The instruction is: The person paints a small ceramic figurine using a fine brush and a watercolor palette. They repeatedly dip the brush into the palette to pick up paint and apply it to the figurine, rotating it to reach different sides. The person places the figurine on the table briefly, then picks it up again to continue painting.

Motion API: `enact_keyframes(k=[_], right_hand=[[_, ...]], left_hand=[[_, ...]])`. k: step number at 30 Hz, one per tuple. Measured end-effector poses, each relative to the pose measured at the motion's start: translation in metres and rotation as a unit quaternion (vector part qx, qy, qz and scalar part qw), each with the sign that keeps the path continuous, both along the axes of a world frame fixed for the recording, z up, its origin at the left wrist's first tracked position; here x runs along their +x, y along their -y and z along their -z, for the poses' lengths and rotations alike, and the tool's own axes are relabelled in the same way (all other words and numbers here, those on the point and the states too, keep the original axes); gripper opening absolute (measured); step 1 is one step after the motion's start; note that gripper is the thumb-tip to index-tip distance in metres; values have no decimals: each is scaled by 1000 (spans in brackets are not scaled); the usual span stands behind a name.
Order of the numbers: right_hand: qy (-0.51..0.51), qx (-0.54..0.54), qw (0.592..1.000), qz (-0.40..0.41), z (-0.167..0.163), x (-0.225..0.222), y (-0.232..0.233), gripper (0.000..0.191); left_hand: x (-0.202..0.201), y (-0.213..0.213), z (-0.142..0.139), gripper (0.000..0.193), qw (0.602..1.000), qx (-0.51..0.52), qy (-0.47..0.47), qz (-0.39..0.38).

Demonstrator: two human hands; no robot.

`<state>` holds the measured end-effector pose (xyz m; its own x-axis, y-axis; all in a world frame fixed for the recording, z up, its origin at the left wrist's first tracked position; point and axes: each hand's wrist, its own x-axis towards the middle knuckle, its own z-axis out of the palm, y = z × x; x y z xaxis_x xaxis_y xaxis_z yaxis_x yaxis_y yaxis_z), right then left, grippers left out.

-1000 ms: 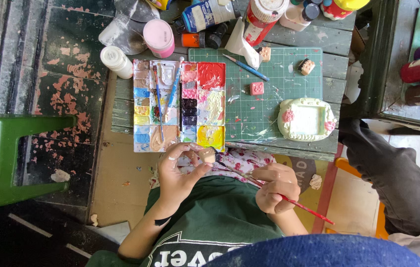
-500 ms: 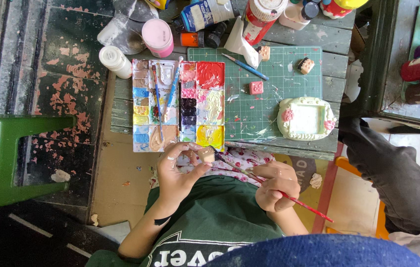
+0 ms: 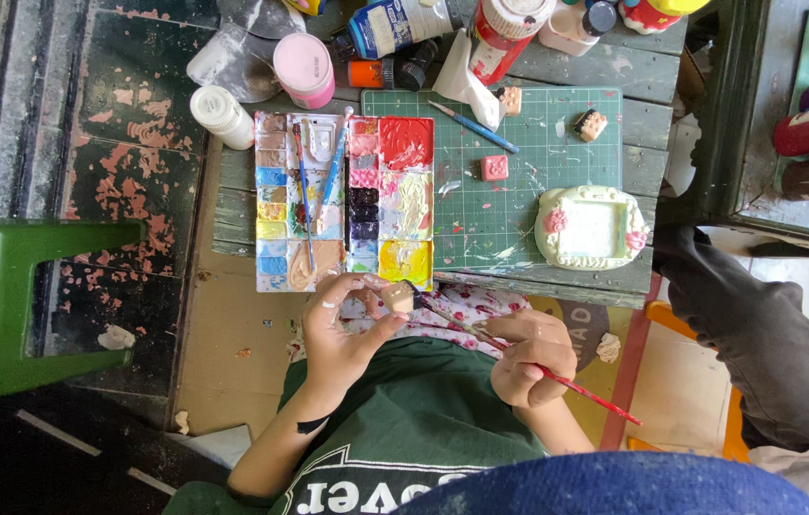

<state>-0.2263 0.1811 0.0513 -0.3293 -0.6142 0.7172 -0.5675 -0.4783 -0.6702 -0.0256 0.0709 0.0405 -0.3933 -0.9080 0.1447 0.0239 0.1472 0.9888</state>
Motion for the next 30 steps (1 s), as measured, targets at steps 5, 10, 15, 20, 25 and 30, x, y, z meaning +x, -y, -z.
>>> enact_keyframes(k=[5, 10, 15, 20, 25, 30], right_hand=[[2, 6, 1000, 1, -1, 1, 0, 56], [-4, 13, 1000, -1, -3, 0, 0, 55], [-1, 13, 1000, -15, -2, -1, -1, 51], [8, 4, 1000, -22, -1, -1, 0, 50], [17, 6, 1000, -24, -2, 0, 0, 50], [20, 12, 999, -32, -5, 1, 0, 50]], left_hand=[[0, 0, -1, 38, 1000, -2, -2, 0], [0, 1, -3, 36, 1000, -3, -1, -2], [-1, 1, -3, 36, 1000, 4, -11, -2], [-1, 1, -2, 35, 1000, 0, 0, -3], [-1, 1, -1, 35, 1000, -5, 4, -5], [-1, 0, 0, 37, 1000, -3, -28, -8]])
